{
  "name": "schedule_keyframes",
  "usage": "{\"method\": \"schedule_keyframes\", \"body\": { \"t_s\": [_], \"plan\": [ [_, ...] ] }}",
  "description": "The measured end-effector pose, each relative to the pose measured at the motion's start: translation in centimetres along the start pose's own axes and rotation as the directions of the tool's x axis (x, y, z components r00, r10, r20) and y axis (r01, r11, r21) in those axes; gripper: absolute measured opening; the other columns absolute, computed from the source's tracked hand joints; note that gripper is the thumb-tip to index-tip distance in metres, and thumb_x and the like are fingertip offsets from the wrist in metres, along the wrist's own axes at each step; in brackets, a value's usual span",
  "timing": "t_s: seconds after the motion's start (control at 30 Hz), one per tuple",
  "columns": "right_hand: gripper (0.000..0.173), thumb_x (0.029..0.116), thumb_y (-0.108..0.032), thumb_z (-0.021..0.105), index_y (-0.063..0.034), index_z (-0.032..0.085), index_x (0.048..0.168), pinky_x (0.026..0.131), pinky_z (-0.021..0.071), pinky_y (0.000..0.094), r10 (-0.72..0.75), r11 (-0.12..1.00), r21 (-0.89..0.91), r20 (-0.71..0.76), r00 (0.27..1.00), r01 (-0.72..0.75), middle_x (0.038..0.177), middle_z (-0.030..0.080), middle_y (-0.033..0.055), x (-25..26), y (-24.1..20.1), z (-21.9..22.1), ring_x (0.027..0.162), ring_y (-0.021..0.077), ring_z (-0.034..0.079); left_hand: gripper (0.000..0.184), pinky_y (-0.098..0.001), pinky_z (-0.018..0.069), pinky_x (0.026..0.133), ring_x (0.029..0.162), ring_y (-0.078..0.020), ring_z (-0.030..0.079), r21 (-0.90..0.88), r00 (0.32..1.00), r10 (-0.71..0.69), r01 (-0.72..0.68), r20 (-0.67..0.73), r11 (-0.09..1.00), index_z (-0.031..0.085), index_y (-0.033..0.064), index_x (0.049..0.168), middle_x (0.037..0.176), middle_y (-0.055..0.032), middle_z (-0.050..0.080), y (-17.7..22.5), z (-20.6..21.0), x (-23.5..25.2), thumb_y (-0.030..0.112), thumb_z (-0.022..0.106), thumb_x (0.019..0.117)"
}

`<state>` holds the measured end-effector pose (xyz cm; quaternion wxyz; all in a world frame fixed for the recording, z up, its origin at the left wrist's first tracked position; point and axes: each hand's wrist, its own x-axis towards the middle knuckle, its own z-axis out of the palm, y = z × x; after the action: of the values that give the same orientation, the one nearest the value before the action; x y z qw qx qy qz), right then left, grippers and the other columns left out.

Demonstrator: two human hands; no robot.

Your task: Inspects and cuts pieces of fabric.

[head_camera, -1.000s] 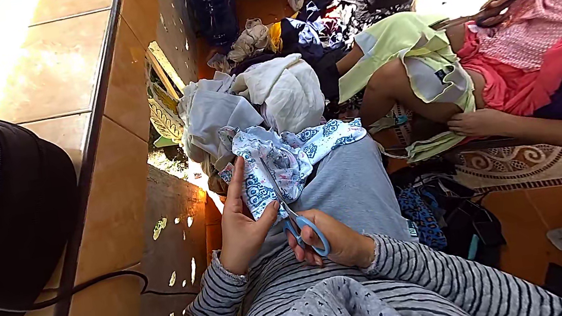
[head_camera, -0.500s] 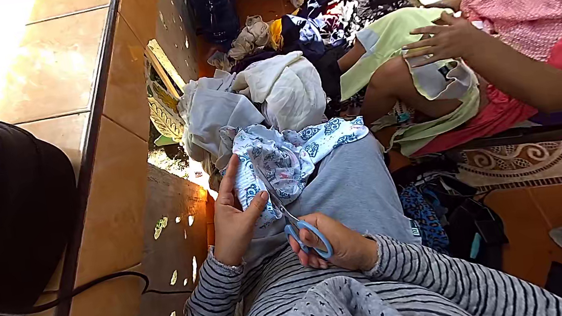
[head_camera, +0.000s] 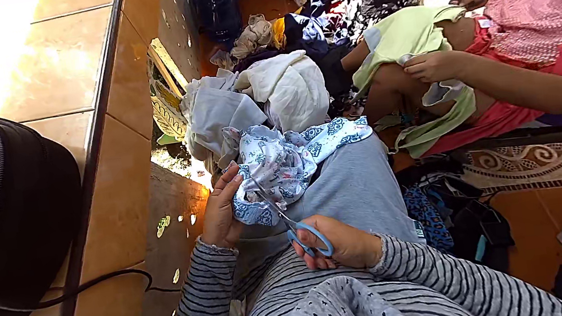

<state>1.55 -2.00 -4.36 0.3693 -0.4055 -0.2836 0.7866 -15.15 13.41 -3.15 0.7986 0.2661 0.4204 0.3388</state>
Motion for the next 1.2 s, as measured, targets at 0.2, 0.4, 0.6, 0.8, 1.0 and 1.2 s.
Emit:
{"method": "schedule_keyframes", "body": {
  "t_s": [0.2, 0.4, 0.6, 0.8, 1.0, 1.2],
  "plan": [
    [0.026, 0.0854, -0.021, 0.081, -0.0038, 0.061, 0.081, 0.051, 0.0384, 0.0200, 0.151, 0.751, -0.659, 0.235, 0.960, 0.043, 0.062, 0.056, -0.0047, -2.2, -4.7, -5.9, 0.053, 0.0000, 0.048, 0.041, -0.0343, 0.0616, 0.081, 0.090, -0.0168, 0.073, 0.163, 0.990, -0.098, 0.081, 0.102, 0.983, 0.057, 0.0002, 0.134, 0.107, -0.0103, 0.073, 0.9, -3.9, 0.9, -0.003, 0.040, 0.0973],
    [0.030, 0.0912, -0.021, 0.076, 0.0036, 0.066, 0.106, 0.075, 0.0520, 0.0393, -0.321, 0.666, -0.740, -0.392, 0.862, -0.089, 0.087, 0.065, 0.0109, 4.6, -8.2, -8.6, 0.077, 0.0185, 0.061, 0.040, -0.0332, 0.0582, 0.093, 0.106, -0.0145, 0.069, 0.477, 0.952, -0.144, -0.002, 0.269, 0.879, 0.061, -0.0018, 0.133, 0.126, -0.0086, 0.069, -0.4, -3.9, 0.6, -0.008, 0.060, 0.0925],
    [0.048, 0.0949, -0.026, 0.071, 0.0070, 0.058, 0.127, 0.100, 0.0476, 0.0570, -0.293, 0.645, -0.666, -0.669, 0.683, -0.376, 0.118, 0.064, 0.0282, 14.1, -7.4, -10.0, 0.114, 0.0416, 0.062, 0.024, -0.0290, 0.0560, 0.094, 0.103, -0.0097, 0.069, 0.596, 0.955, -0.146, -0.038, 0.258, 0.802, 0.069, -0.0015, 0.121, 0.116, -0.0059, 0.073, -0.9, -3.1, 0.5, 0.001, 0.062, 0.0977],
    [0.035, 0.0944, -0.014, 0.070, 0.0079, 0.062, 0.120, 0.097, 0.0478, 0.0567, -0.326, 0.742, -0.600, -0.713, 0.621, -0.300, 0.112, 0.065, 0.0285, 14.9, -8.3, -10.9, 0.108, 0.0407, 0.063, 0.028, -0.0311, 0.0579, 0.090, 0.099, -0.0120, 0.071, 0.485, 0.989, -0.035, -0.041, 0.146, 0.873, 0.065, -0.0037, 0.126, 0.117, -0.0088, 0.073, -0.6, -4.4, 1.1, 0.002, 0.046, 0.1054],
    [0.037, 0.0904, -0.013, 0.078, 0.0075, 0.060, 0.115, 0.080, 0.0535, 0.0534, -0.613, 0.769, -0.639, -0.733, 0.293, 0.008, 0.095, 0.067, 0.0226, 8.7, -9.2, -12.1, 0.084, 0.0324, 0.066, 0.031, -0.0321, 0.0609, 0.089, 0.099, -0.0132, 0.072, 0.373, 0.858, 0.500, -0.504, 0.115, 0.779, 0.064, -0.0072, 0.128, 0.117, -0.0092, 0.074, 1.2, -4.5, 0.7, -0.006, 0.053, 0.0987],
    [0.031, 0.0884, -0.007, 0.074, 0.0094, 0.060, 0.111, 0.084, 0.0510, 0.0588, -0.581, 0.713, -0.656, -0.751, 0.314, -0.250, 0.095, 0.066, 0.0263, 4.9, -7.2, -12.5, 0.091, 0.0394, 0.065, 0.046, -0.0333, 0.0605, 0.092, 0.105, -0.0160, 0.072, 0.390, 0.876, 0.458, -0.479, 0.152, 0.786, 0.058, -0.0093, 0.136, 0.124, -0.0135, 0.070, 0.2, -4.5, 1.1, -0.010, 0.064, 0.0903]
  ]
}}
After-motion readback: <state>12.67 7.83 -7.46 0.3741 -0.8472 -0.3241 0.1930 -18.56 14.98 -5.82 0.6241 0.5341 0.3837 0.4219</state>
